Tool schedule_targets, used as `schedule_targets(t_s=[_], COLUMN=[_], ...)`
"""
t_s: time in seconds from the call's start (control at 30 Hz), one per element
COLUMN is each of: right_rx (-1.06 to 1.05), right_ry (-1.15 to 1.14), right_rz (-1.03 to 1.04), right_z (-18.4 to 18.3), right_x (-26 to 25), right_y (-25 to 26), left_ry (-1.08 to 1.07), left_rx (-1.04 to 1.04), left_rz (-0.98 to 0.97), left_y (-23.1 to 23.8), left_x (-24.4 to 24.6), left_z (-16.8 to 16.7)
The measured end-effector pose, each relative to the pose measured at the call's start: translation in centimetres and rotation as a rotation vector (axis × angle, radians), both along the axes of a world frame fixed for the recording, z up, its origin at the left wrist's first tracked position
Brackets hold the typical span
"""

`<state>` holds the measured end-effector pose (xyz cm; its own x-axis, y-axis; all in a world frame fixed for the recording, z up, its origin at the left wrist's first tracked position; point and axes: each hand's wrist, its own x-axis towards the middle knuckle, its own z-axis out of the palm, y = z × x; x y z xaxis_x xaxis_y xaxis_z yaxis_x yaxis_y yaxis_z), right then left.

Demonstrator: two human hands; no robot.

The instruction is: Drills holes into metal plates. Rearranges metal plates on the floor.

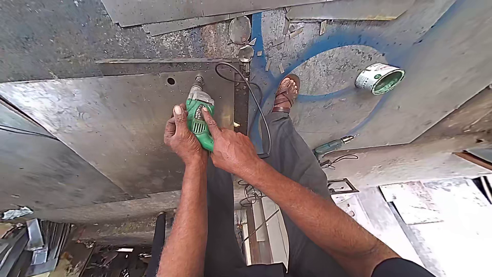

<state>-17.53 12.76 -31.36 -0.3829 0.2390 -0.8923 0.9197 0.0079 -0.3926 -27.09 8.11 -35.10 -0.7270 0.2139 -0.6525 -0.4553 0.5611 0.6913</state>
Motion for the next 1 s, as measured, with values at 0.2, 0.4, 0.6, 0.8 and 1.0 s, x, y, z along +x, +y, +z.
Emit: schedule_targets(t_s=[0.2,0.4,0.6,0.8,1.0], right_rx=[-0.103,-0.111,-0.082,-0.086,-0.082], right_ry=[-0.077,-0.094,-0.124,-0.143,-0.139], right_rz=[0.054,0.083,0.112,0.119,0.126], right_z=[0.3,0.6,0.6,0.7,0.5], right_x=[-1.0,-1.5,-1.7,-2.0,-1.7], right_y=[1.5,2.0,2.2,2.6,2.6], left_ry=[0.070,0.077,0.068,0.070,0.073], left_rx=[-0.027,-0.015,-0.031,-0.040,-0.057], left_rz=[0.102,0.182,0.194,0.210,0.210], left_y=[0.8,1.2,1.4,1.6,1.5], left_x=[-0.3,-0.2,-0.3,-0.3,-0.1], left_z=[-1.1,-0.8,-0.9,-1.0,-0.9])
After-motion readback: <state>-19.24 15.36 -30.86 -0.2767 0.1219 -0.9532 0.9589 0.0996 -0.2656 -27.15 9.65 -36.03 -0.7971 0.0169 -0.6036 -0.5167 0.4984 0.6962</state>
